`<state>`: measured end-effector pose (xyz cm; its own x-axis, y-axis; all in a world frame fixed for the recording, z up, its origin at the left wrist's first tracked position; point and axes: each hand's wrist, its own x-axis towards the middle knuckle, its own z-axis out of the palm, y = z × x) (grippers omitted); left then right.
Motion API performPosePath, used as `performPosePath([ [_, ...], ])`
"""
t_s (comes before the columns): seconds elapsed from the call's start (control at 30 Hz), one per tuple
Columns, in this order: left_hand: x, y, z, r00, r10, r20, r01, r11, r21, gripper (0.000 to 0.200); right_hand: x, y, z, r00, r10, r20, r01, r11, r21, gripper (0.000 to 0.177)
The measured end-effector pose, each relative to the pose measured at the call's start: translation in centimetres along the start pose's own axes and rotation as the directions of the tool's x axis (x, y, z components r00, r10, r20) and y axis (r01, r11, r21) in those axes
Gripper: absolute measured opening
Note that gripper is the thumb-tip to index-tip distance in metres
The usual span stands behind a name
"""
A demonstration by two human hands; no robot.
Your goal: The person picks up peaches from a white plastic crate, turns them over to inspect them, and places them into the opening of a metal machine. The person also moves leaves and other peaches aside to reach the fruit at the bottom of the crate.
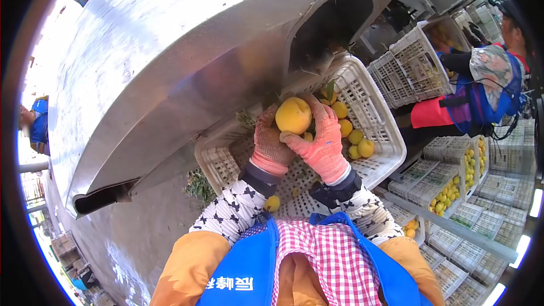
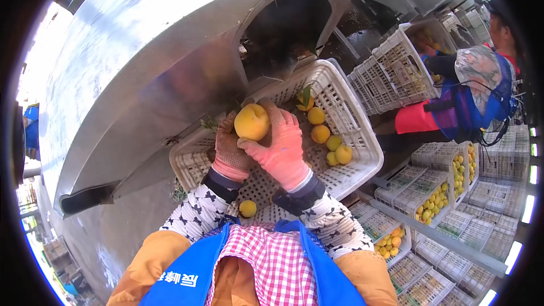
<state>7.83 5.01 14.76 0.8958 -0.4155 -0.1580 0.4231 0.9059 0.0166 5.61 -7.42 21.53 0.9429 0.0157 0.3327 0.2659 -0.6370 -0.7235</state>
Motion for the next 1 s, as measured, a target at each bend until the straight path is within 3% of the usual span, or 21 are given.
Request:
performPosePath([
  [0.07,0.2,-0.3,0.9,0.999,0.045,-0.023,-0.037,0.964,0.264,0.041,1.2,0.2,-0.4,1.000,0.024,0.011,-0.025,0.993,0.114,0.085],
  [0.1,0.8,-1.0,-1.1,0.999,0.043,-0.017,-0.037,0.963,0.268,0.041,2.1,0.4,-0.8,1.000,0.020,0.005,-0.021,0.993,0.114,0.085],
  [0.13,1.8,-1.9,-4.9,0.980,0.199,-0.005,-0.170,0.849,0.501,0.041,3.4,0.7,-1.3,0.998,-0.036,-0.050,0.039,0.998,0.059,0.085],
  [0.17,2.1,-2.2,-2.7,0.938,0.343,0.046,-0.276,0.663,0.696,0.041,4.7,1.0,-1.8,0.990,-0.094,-0.101,0.094,0.996,-0.001,0.084],
  [0.2,0.6,-0.3,-0.8,0.991,-0.004,-0.137,0.009,0.999,0.034,0.041,6.1,1.2,-2.1,0.985,-0.089,-0.149,0.079,0.995,-0.068,0.082],
  [0.23,0.5,0.1,-1.2,0.992,-0.008,-0.129,0.013,0.999,0.035,0.041,7.3,1.5,-2.1,0.983,-0.093,-0.157,0.082,0.994,-0.073,0.082],
  [0.3,-0.2,0.0,-3.1,0.916,0.015,-0.400,0.036,0.992,0.119,0.042,9.6,2.4,-1.7,0.992,-0.011,-0.126,-0.023,0.963,-0.269,0.080],
  [0.37,-0.1,0.0,-5.1,0.879,0.015,-0.476,0.060,0.988,0.141,0.042,11.4,3.8,-0.4,0.997,0.004,-0.076,-0.033,0.922,-0.386,0.079],
  [0.43,-0.5,-0.2,-9.2,0.804,0.031,-0.594,0.145,0.958,0.247,0.048,13.3,5.2,1.5,0.994,0.111,0.023,-0.067,0.732,-0.678,0.061],
  [0.47,-0.4,-0.6,-10.7,0.784,0.022,-0.621,0.155,0.961,0.229,0.048,14.9,5.0,2.5,0.998,0.054,-0.037,-0.066,0.763,-0.643,0.055],
  [0.53,0.5,-1.7,-14.1,0.597,0.207,-0.775,0.160,0.916,0.368,0.054,14.5,4.1,1.6,0.996,0.056,-0.072,-0.088,0.787,-0.610,0.048],
  [0.57,1.3,-1.7,-17.9,0.587,0.195,-0.786,0.169,0.920,0.355,0.054,15.0,4.1,-0.6,0.998,0.041,-0.043,-0.047,0.986,-0.163,0.042],
  [0.6,1.6,-1.6,-23.0,0.588,0.174,-0.790,0.333,0.838,0.432,0.059,14.8,4.8,-2.2,0.999,0.023,-0.026,-0.013,0.946,0.323,0.035],
  [0.67,2.6,-2.6,-23.8,0.588,0.134,-0.798,0.486,0.729,0.481,0.065,12.4,7.1,-4.1,0.992,0.065,-0.111,-0.030,0.958,0.286,0.037],
  [0.7,2.5,-3.4,-19.6,0.731,0.215,-0.648,0.599,0.254,0.760,0.067,10.5,8.3,-4.5,0.973,0.106,-0.206,-0.051,0.966,0.255,0.041],
  [0.73,2.6,-4.3,-17.4,0.870,0.158,-0.467,0.493,-0.296,0.818,0.068,8.6,9.9,-4.4,0.976,0.202,-0.080,-0.175,0.949,0.261,0.039],
  [0.77,2.8,-4.8,-18.4,0.862,0.132,-0.489,0.506,-0.288,0.813,0.068,6.6,11.2,-4.1,0.953,0.300,0.047,-0.302,0.919,0.254,0.038],
  [0.83,4.0,-5.0,-20.5,0.972,-0.214,-0.096,-0.089,-0.717,0.692,0.064,3.0,13.0,-3.8,0.681,0.492,0.542,-0.473,0.861,-0.188,0.038],
  [0.9,4.8,-5.5,-21.6,0.967,-0.200,-0.158,-0.049,-0.753,0.656,0.061,-0.4,15.7,-0.4,0.363,0.550,0.753,-0.012,0.810,-0.586,0.040],
  [0.97,4.7,-5.0,-21.4,0.961,-0.161,-0.226,0.005,-0.803,0.596,0.058,-3.6,16.5,1.9,0.164,0.636,0.754,0.153,0.739,-0.656,0.041],
  [1.0,4.6,-4.5,-20.8,0.901,-0.040,-0.431,0.268,-0.731,0.628,0.052,-4.8,17.1,3.1,0.012,0.592,0.806,0.265,0.775,-0.573,0.041],
])
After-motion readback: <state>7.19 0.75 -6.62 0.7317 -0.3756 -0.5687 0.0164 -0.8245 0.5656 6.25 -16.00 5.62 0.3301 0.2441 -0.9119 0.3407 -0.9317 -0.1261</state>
